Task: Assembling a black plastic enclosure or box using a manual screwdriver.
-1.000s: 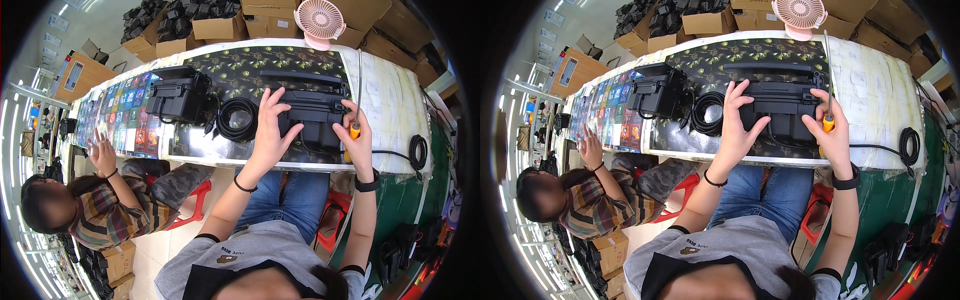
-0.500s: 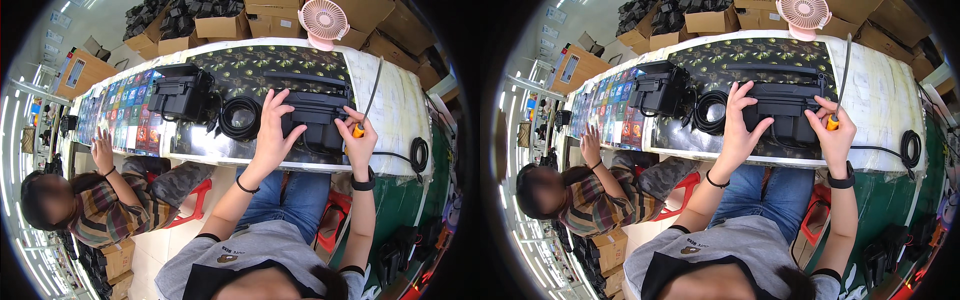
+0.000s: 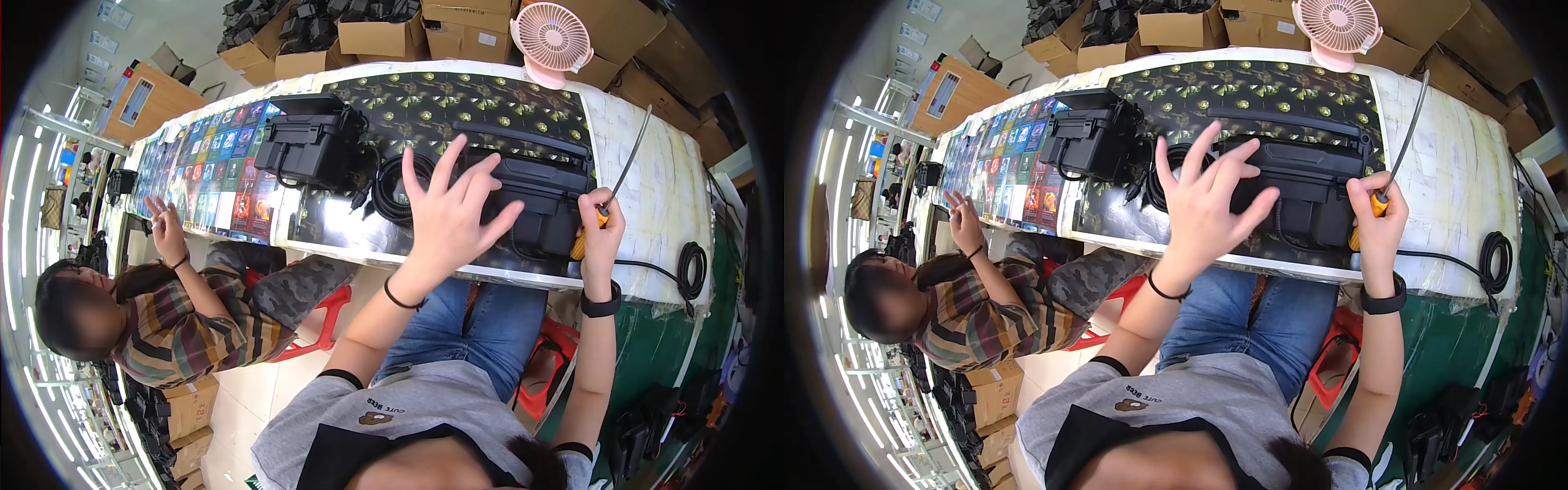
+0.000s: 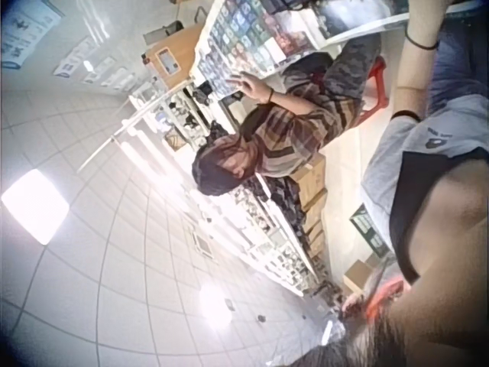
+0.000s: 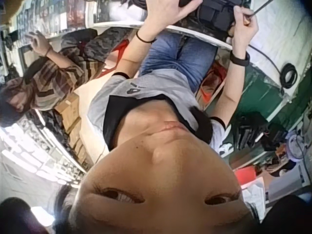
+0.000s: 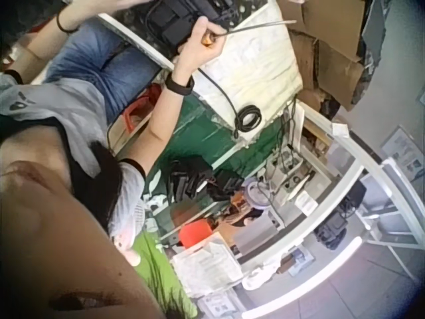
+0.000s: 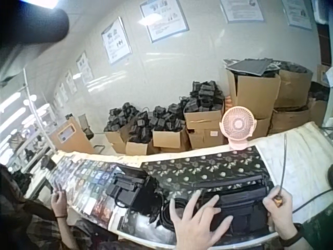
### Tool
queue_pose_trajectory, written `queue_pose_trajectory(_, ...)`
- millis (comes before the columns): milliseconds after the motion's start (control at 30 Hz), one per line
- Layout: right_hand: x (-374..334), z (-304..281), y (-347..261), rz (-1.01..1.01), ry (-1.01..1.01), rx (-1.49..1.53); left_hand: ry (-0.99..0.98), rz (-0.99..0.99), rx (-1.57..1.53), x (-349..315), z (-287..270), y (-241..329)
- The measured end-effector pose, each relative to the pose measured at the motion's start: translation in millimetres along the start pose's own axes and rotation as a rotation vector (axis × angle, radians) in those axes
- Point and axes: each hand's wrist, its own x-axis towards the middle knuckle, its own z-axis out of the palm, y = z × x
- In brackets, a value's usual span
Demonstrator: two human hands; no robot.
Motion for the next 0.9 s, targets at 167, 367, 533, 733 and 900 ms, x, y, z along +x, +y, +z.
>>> queue_pose_trajectory(167, 0, 2, -3, 0.086, -0.019, -0.004, 0.045, 0.257, -0.287, 61, 11, -10)
queue_pose_trajectory(367, 6, 6, -4, 0.096, 0.016, 0.038, -0.200, 0.369, -0.211, 74, 30, -12)
queue_pose_trajectory(533, 21, 12, 5, 0.005, -0.014, 0.036, -0.221, 0.383, -0.091, 72, 34, -11)
queue_pose_trajectory(733, 36, 16, 3, 0.052, -0.025, 0.037, -0.206, 0.391, -0.059, 79, 50, -18)
queue_pose_trajectory(900, 52, 22, 9, 0.042, -0.007, -0.006, -0.225, 0.409, -0.031, 83, 63, -28)
